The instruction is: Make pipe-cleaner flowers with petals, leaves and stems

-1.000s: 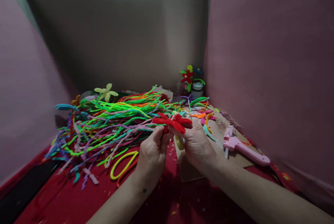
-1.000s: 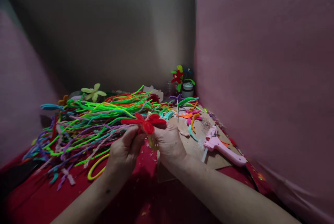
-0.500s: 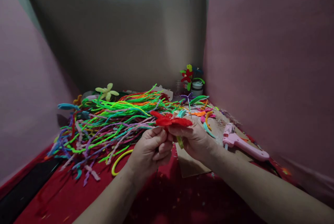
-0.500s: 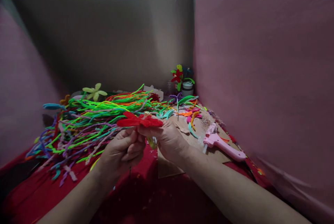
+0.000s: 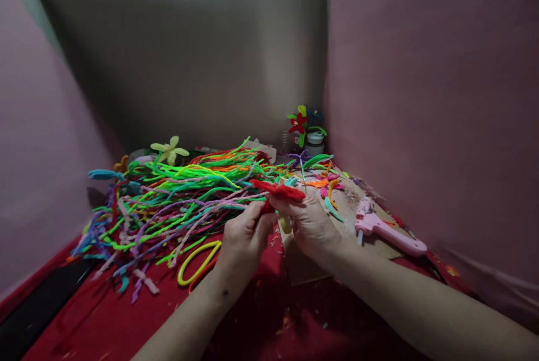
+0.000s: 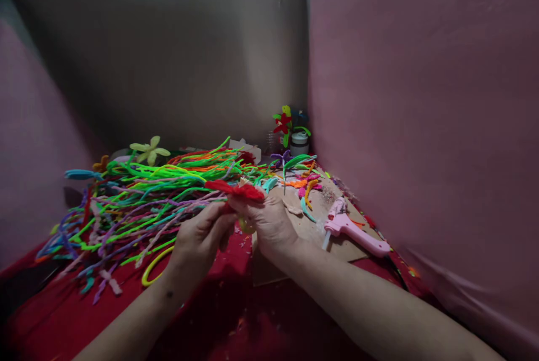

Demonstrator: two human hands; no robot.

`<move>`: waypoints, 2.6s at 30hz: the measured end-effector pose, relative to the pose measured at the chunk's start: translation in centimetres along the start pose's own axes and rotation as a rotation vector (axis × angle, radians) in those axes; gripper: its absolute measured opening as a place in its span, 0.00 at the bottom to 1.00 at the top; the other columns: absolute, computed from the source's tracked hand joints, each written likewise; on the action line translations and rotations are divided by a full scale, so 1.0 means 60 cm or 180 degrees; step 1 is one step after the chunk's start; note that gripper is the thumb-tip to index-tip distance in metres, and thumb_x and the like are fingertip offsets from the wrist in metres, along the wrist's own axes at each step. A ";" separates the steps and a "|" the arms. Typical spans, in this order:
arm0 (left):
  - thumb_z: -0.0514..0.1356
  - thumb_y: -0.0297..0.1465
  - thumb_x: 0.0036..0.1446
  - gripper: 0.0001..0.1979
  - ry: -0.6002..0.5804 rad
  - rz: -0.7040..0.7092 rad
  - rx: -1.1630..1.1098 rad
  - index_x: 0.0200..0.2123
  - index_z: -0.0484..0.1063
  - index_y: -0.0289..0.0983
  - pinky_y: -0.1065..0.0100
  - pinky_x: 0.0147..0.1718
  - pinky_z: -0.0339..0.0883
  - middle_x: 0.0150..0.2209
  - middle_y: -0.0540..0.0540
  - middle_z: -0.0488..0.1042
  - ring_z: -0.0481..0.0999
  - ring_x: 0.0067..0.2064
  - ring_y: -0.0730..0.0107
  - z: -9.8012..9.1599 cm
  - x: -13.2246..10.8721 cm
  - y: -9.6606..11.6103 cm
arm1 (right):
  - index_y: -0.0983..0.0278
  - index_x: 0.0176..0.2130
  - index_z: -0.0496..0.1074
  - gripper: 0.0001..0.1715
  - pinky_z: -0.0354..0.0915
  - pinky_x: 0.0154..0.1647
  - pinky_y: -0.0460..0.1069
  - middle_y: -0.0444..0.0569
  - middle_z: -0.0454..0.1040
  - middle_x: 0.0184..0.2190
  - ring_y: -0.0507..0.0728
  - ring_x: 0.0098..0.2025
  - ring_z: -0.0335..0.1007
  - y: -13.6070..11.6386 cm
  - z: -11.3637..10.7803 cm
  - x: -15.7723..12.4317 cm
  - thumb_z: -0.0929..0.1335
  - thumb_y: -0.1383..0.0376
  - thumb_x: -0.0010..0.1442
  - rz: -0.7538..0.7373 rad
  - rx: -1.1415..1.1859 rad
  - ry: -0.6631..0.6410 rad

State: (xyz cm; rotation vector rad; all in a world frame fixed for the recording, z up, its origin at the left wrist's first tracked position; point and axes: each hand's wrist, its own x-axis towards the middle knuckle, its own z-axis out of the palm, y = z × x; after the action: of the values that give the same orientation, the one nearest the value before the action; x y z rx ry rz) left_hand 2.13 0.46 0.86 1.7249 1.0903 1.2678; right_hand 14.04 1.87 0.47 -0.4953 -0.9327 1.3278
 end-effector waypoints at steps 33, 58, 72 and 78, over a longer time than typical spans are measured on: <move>0.64 0.31 0.48 0.06 -0.0469 -0.0582 -0.1553 0.25 0.73 0.34 0.77 0.20 0.55 0.19 0.53 0.65 0.60 0.20 0.82 -0.038 -0.001 0.038 | 0.61 0.32 0.74 0.07 0.61 0.38 0.53 0.47 0.73 0.32 0.55 0.36 0.64 -0.011 -0.017 -0.015 0.66 0.71 0.54 -0.2475 -0.2605 -0.0285; 0.59 0.17 0.50 0.16 0.0829 0.3554 0.3316 0.43 0.73 0.34 0.57 0.42 0.60 0.35 0.42 0.75 0.71 0.39 0.62 -0.023 -0.025 0.022 | 0.63 0.23 0.71 0.08 0.55 0.32 0.48 0.44 0.67 0.24 0.52 0.29 0.59 -0.014 -0.013 -0.013 0.67 0.67 0.54 -0.2371 -0.2921 -0.0024; 0.55 0.27 0.56 0.18 0.1068 0.1848 0.1972 0.52 0.64 0.37 0.61 0.43 0.61 0.41 0.43 0.66 0.66 0.43 0.63 -0.033 -0.016 0.027 | 0.63 0.21 0.70 0.10 0.58 0.31 0.49 0.44 0.65 0.22 0.52 0.27 0.59 -0.013 -0.005 -0.013 0.67 0.67 0.53 -0.2017 -0.2232 -0.0115; 0.50 0.36 0.60 0.18 0.0573 0.1126 0.1522 0.51 0.66 0.38 0.61 0.47 0.60 0.44 0.44 0.65 0.65 0.47 0.63 -0.030 -0.003 0.025 | 0.62 0.25 0.74 0.07 0.58 0.27 0.46 0.42 0.68 0.22 0.48 0.24 0.57 -0.015 0.005 -0.013 0.71 0.61 0.48 -0.0613 -0.0501 -0.0379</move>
State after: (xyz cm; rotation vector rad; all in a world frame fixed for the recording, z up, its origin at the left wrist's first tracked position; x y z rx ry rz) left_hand 0.69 -0.16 2.59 2.2734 1.3115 1.4838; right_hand 14.34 0.86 1.09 -0.4381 -1.1606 1.1241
